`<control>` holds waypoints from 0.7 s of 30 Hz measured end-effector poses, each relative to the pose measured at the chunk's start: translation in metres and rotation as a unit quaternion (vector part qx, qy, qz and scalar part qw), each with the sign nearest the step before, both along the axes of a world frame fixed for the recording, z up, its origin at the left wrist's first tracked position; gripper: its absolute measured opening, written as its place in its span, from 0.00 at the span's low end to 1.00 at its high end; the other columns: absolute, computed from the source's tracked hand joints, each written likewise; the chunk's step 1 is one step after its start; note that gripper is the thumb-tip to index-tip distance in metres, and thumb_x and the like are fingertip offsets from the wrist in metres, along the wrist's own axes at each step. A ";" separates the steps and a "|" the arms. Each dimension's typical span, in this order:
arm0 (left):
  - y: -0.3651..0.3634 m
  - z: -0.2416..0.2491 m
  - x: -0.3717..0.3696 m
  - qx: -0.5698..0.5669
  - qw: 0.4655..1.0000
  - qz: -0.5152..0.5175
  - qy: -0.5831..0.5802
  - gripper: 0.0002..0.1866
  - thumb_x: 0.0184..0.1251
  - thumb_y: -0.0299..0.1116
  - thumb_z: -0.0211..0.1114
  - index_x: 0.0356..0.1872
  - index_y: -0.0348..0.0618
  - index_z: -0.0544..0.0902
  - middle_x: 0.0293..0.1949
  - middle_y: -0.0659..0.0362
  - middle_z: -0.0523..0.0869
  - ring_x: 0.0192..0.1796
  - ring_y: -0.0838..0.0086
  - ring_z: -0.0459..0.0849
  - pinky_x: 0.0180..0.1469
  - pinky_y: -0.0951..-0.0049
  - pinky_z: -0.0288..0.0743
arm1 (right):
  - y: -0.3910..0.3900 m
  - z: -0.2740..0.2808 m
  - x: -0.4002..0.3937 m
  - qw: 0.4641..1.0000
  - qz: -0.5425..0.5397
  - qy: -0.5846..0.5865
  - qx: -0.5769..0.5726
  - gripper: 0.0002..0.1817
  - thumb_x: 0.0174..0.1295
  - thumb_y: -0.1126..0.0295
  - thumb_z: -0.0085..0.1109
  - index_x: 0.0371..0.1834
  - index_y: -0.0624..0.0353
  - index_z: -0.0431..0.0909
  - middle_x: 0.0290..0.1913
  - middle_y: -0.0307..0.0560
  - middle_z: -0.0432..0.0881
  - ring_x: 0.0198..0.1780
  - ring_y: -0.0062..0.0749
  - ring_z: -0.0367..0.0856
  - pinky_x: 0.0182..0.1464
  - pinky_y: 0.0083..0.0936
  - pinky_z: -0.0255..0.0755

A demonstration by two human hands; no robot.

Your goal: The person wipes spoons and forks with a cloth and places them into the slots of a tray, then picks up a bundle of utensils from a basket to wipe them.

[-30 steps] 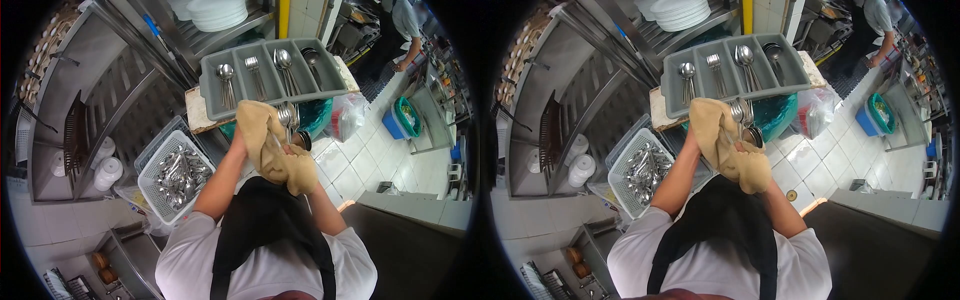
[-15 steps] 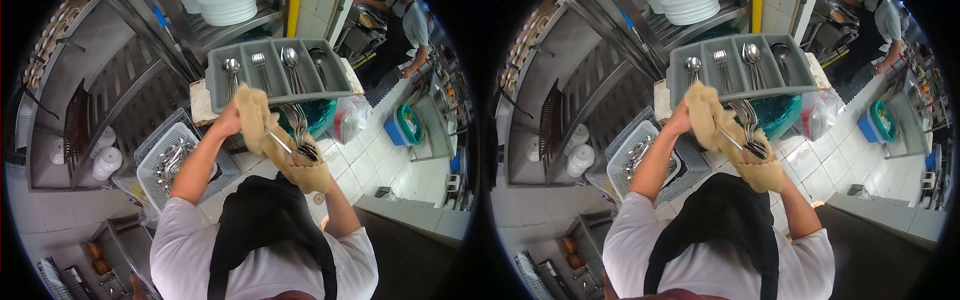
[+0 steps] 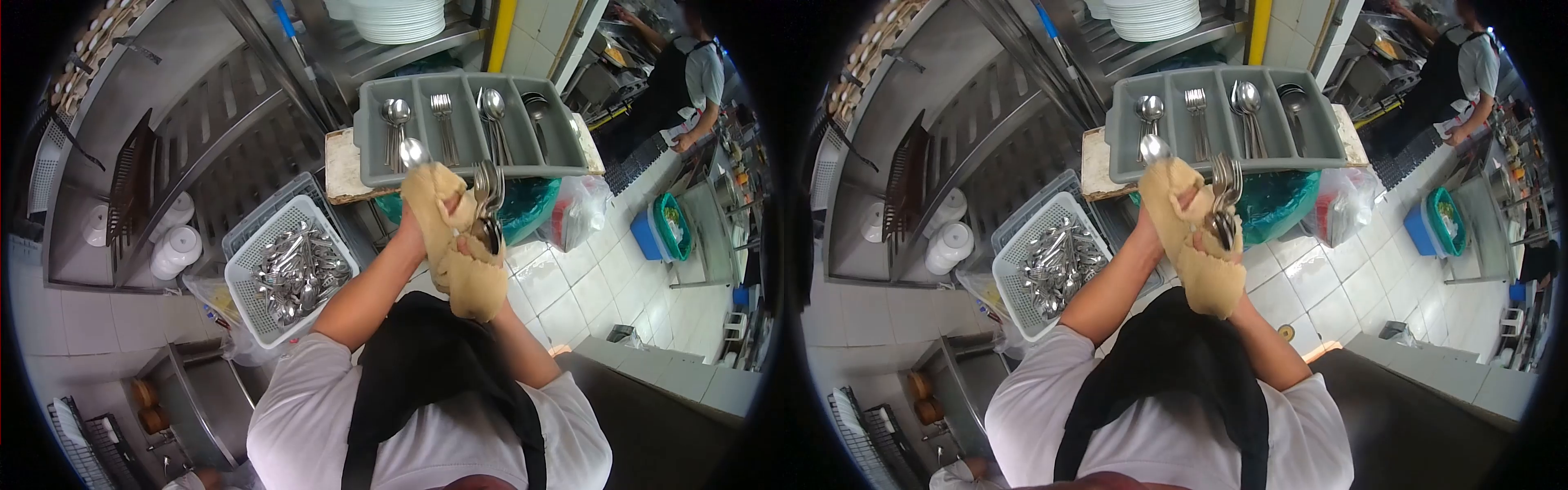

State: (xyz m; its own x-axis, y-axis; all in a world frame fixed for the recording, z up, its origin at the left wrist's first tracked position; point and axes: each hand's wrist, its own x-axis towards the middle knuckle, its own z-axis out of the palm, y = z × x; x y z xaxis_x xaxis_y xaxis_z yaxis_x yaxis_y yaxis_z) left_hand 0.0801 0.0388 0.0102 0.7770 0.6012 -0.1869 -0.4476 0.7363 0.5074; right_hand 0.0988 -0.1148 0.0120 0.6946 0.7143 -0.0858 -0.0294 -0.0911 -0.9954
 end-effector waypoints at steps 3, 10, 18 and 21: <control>0.004 0.004 -0.007 0.106 0.994 -0.038 -0.017 0.08 0.69 0.36 0.53 0.43 0.46 0.74 0.38 0.59 0.78 0.39 0.70 0.80 0.40 0.69 0.77 | 0.003 -0.056 -0.002 0.996 -0.033 0.022 0.082 0.20 0.65 0.65 0.52 0.59 0.57 0.65 0.49 0.46 0.75 0.46 0.32 0.77 0.47 0.29 0.73; -0.018 0.004 -0.024 0.014 0.998 -0.017 0.051 0.07 0.67 0.36 0.55 0.39 0.46 0.74 0.35 0.62 0.78 0.36 0.73 0.79 0.37 0.70 0.76 | 0.012 0.008 0.009 0.993 -0.023 0.074 0.087 0.15 0.63 0.62 0.60 0.47 0.59 0.73 0.40 0.40 0.80 0.40 0.23 0.77 0.42 0.23 0.74; 0.017 0.011 -0.021 -0.057 0.997 -0.049 -0.003 0.12 0.69 0.41 0.50 0.37 0.44 0.75 0.35 0.56 0.79 0.36 0.65 0.80 0.39 0.63 0.76 | 0.007 0.004 -0.011 0.991 -0.071 0.057 0.102 0.18 0.58 0.69 0.65 0.49 0.60 0.71 0.40 0.41 0.80 0.40 0.24 0.78 0.42 0.22 0.74; -0.006 0.012 -0.026 -0.079 0.992 -0.094 0.018 0.12 0.69 0.40 0.51 0.41 0.43 0.75 0.38 0.56 0.80 0.38 0.66 0.80 0.41 0.64 0.77 | 0.008 -0.003 -0.009 0.993 -0.043 0.002 0.110 0.19 0.58 0.71 0.64 0.51 0.60 0.70 0.42 0.41 0.80 0.40 0.24 0.78 0.42 0.22 0.74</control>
State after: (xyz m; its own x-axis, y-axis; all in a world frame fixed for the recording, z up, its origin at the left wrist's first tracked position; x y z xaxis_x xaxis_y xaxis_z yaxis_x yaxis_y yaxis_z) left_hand 0.0539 0.0326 0.0220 0.8633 0.4079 -0.2973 -0.2787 0.8763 0.3930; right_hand 0.0902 -0.1070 0.0093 0.7544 0.6534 0.0626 -0.0312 0.1309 -0.9909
